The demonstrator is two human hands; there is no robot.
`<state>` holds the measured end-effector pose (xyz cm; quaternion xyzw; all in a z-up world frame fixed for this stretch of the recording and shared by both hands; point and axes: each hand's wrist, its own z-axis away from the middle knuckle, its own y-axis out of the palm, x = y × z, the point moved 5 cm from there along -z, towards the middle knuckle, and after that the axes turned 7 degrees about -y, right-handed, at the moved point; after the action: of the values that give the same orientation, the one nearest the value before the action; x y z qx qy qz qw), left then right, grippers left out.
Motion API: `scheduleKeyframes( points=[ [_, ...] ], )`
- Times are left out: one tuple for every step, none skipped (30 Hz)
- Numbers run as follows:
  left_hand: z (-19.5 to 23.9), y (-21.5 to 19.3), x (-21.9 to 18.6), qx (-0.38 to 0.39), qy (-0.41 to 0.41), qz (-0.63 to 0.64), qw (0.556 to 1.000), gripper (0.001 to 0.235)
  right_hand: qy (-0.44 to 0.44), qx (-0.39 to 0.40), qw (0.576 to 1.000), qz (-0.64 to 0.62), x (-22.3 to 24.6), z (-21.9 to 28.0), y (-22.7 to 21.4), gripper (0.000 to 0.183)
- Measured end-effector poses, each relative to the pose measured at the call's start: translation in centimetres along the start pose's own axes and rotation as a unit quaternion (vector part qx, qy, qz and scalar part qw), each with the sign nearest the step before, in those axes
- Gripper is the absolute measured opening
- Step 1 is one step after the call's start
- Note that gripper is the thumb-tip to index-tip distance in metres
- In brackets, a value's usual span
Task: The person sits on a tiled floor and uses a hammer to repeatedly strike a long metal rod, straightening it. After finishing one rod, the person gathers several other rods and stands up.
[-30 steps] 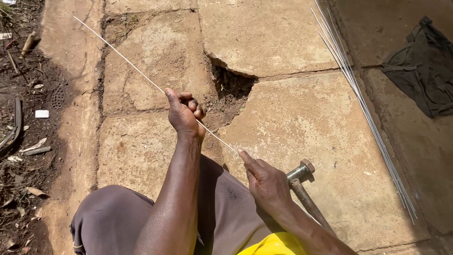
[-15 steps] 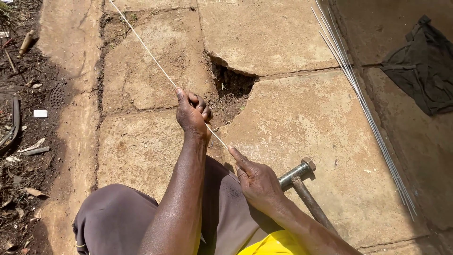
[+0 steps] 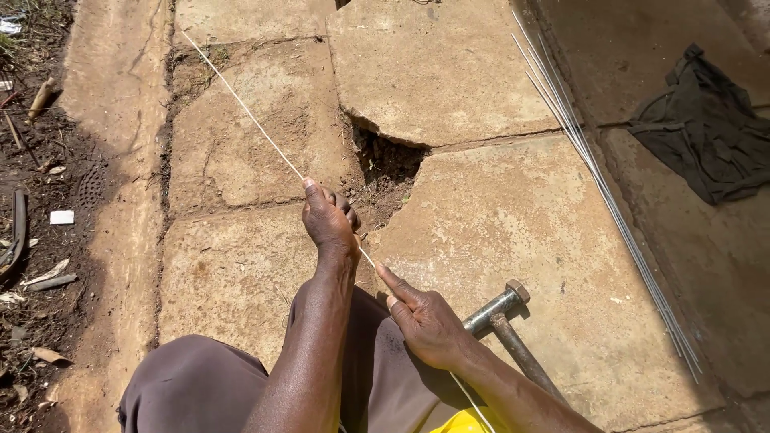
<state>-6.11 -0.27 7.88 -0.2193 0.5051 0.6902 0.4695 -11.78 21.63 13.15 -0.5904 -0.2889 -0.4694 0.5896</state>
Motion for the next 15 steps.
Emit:
scheduleKeyframes(
  points=[
    [0.1,-0.4,-0.5,0.007,0.001,0.001,1.0,0.049,-0.002,-0.006,1.0,0.002,0.4,-0.1,0.3,0.061],
    [0.3,-0.4,-0.2,-0.014,-0.003,-0.015,1.0,0.049,-0.011,-0.004,1.0,-0.014,0.7,0.1,0.1,0.06],
    [0.4,-0.3,0.1,-0.034,-0.007,-0.031,0.999,0.048,-0.021,-0.002,0.999,-0.029,1.0,0.3,-0.1,0.058],
    [0.4,-0.2,0.7,-0.02,-0.017,-0.027,0.999,0.048,-0.014,-0.015,1.0,-0.02,0.5,0.6,-0.5,0.058],
    [0.4,0.0,1.3,-0.006,-0.026,-0.015,1.0,0.049,-0.03,-0.003,1.0,-0.004,0.2,0.8,-0.6,0.058],
    [0.1,-0.3,1.4,0.004,-0.029,-0.005,1.0,0.05,-0.049,0.013,0.999,0.009,0.0,0.8,-0.3,0.058],
    [0.9,0.5,1.5,0.014,-0.035,-0.002,0.999,0.05,-0.046,0.004,0.999,0.014,-0.8,1.2,-1.2,0.058],
    [1.5,1.5,1.4,0.042,-0.046,-0.035,0.997,0.049,-0.039,0.002,0.999,0.015,-1.6,1.4,-1.8,0.058],
    [2.1,2.4,1.3,0.07,-0.056,-0.067,0.994,0.048,-0.033,0.0,0.999,0.016,-2.4,1.7,-2.4,0.057],
    [2.6,3.3,1.0,0.081,-0.062,-0.069,0.992,0.048,-0.028,-0.011,0.999,0.018,-4.5,2.0,-3.6,0.057],
    [3.3,4.6,0.8,0.12,-0.049,-0.243,0.961,0.05,-0.015,-0.083,0.994,0.063,-6.6,2.5,-5.5,0.05],
    [4.1,5.4,0.8,0.153,-0.032,-0.409,0.899,0.079,-0.002,-0.151,0.983,0.107,-8.7,3.3,-7.1,0.045],
    [4.8,5.1,1.0,0.163,-0.035,-0.41,0.897,0.079,0.005,-0.159,0.981,0.109,-10.0,3.8,-9.7,0.045],
    [5.3,4.9,1.2,0.184,-0.047,-0.438,0.879,0.071,0.022,-0.219,0.965,0.144,-11.2,4.6,-12.8,0.042],
    [5.9,4.7,1.5,0.205,-0.059,-0.466,0.859,0.069,0.04,-0.278,0.943,0.179,-12.4,5.5,-15.8,0.04]
  ],
)
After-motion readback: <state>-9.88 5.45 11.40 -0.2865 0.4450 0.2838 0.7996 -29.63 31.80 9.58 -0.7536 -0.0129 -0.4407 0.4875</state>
